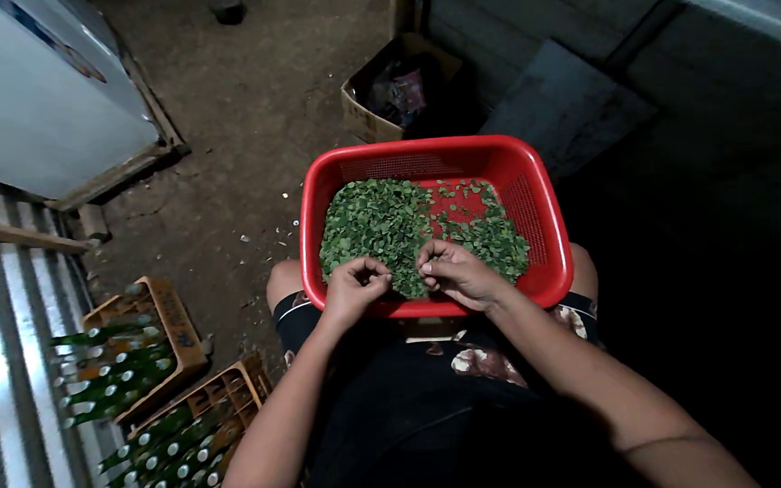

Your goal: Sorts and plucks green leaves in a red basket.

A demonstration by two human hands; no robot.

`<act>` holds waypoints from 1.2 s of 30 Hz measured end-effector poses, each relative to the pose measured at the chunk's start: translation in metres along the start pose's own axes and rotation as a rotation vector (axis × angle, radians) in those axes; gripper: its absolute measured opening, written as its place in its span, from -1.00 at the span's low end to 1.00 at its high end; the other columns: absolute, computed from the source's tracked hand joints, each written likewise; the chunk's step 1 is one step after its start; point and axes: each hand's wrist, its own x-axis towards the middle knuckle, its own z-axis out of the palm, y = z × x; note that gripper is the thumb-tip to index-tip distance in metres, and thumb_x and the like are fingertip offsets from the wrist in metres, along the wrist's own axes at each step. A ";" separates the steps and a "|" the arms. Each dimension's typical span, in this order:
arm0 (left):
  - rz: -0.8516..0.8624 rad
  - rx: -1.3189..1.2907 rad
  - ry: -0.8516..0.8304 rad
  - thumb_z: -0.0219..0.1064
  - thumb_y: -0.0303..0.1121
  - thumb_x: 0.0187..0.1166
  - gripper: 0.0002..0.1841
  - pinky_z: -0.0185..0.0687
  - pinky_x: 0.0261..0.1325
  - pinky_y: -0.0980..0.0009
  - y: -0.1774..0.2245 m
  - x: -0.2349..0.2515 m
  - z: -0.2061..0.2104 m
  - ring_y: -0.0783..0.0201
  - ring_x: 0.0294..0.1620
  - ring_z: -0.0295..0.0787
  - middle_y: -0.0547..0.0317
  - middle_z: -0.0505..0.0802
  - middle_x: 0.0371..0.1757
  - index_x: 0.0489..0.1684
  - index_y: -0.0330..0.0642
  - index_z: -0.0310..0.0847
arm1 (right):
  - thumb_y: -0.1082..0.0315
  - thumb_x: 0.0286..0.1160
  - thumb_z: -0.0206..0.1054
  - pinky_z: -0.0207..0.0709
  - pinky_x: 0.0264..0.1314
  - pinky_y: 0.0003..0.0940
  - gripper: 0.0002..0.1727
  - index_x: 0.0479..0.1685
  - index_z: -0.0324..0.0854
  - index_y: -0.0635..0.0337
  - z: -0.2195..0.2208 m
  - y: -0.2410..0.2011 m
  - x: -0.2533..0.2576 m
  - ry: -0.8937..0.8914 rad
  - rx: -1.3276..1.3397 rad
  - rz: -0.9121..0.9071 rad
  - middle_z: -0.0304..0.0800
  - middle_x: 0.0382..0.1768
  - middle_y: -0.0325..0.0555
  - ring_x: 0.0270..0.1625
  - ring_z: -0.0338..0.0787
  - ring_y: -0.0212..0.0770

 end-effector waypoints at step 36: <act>-0.095 -0.137 -0.059 0.36 -0.63 0.46 -0.91 0.78 -0.11 0.50 0.008 -0.006 -0.002 0.48 -0.33 0.80 0.33 0.85 -0.35 -0.26 -0.24 0.71 | 0.43 0.54 0.36 0.68 0.20 -0.44 -0.84 -0.14 0.83 0.31 0.022 0.008 0.002 0.048 -0.911 -0.662 0.89 -0.14 -0.03 0.00 0.84 -0.31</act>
